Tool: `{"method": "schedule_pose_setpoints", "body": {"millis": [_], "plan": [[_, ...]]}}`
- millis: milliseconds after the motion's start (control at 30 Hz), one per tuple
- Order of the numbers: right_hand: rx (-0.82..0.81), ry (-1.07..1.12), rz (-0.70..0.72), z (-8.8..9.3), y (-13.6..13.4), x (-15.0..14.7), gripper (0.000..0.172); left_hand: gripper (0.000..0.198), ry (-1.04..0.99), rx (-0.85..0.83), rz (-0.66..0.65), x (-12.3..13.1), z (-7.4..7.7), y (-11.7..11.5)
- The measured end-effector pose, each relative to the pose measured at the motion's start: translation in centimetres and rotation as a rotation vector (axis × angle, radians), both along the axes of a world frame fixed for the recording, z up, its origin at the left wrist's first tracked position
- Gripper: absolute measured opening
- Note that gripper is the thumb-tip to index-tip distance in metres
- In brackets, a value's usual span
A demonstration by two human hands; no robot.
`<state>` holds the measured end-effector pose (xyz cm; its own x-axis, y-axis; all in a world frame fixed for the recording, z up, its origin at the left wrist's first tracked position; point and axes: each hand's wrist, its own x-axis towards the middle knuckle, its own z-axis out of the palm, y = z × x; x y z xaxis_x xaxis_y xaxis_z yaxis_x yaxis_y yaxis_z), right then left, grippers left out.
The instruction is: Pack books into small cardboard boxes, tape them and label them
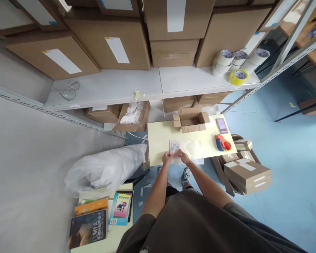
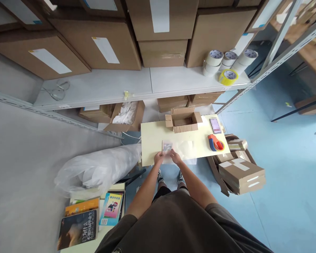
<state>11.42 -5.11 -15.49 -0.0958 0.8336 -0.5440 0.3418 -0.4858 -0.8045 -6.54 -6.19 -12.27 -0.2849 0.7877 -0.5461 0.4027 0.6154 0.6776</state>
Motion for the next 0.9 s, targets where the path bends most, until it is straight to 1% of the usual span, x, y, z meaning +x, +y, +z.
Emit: {"method": "schedule_pose_setpoints", "body": {"millis": [67,133,267,367,467,500,567,633,700,733,800,833,900], "plan": [[-0.033,0.077,-0.046,0.1,0.0,-0.6,0.047,0.012,-0.056,-0.032,0.041,-0.8,-0.3,1.0],[-0.064,0.196,-0.069,0.4,0.2,-1.7,0.057,0.008,-0.08,-0.037,0.093,-1.6,-0.2,1.6],[-0.112,0.374,-0.045,1.4,0.9,-4.8,0.069,0.008,-0.069,0.006,0.18,-3.5,0.7,1.4],[-0.144,0.449,-0.042,2.2,1.6,-6.9,0.069,0.014,-0.04,0.088,0.15,-4.1,1.8,0.7],[-0.147,0.436,-0.091,2.7,2.1,-7.4,0.067,0.02,0.063,0.129,0.034,-3.4,2.7,0.4],[-0.141,0.396,-0.131,2.7,2.1,-6.9,0.067,0.023,0.103,0.136,-0.015,-2.8,2.9,0.4],[-0.128,0.291,-0.239,2.7,1.9,-5.1,0.068,0.029,0.159,0.162,-0.127,-1.0,2.9,0.5],[-0.114,0.196,-0.351,2.7,1.3,-2.4,0.069,0.033,0.181,0.177,-0.253,1.2,2.7,0.6],[-0.094,0.144,-0.417,2.8,0.6,0.6,0.069,0.036,0.206,0.155,-0.388,3.5,2.3,0.6],[-0.084,0.131,-0.425,2.9,0.3,1.9,0.068,0.036,0.228,0.13,-0.441,4.4,2.0,0.5],[-0.07,0.129,-0.395,3.1,-0.1,3.8,0.064,0.034,0.277,0.082,-0.49,5.7,1.5,0.4],[-0.072,0.135,-0.362,3.2,-0.1,4.2,0.062,0.033,0.289,0.072,-0.49,6.0,1.3,0.3],[-0.093,0.15,-0.28,3.2,0.1,4.0,0.058,0.034,0.271,0.094,-0.462,5.8,0.8,0.1]]}}
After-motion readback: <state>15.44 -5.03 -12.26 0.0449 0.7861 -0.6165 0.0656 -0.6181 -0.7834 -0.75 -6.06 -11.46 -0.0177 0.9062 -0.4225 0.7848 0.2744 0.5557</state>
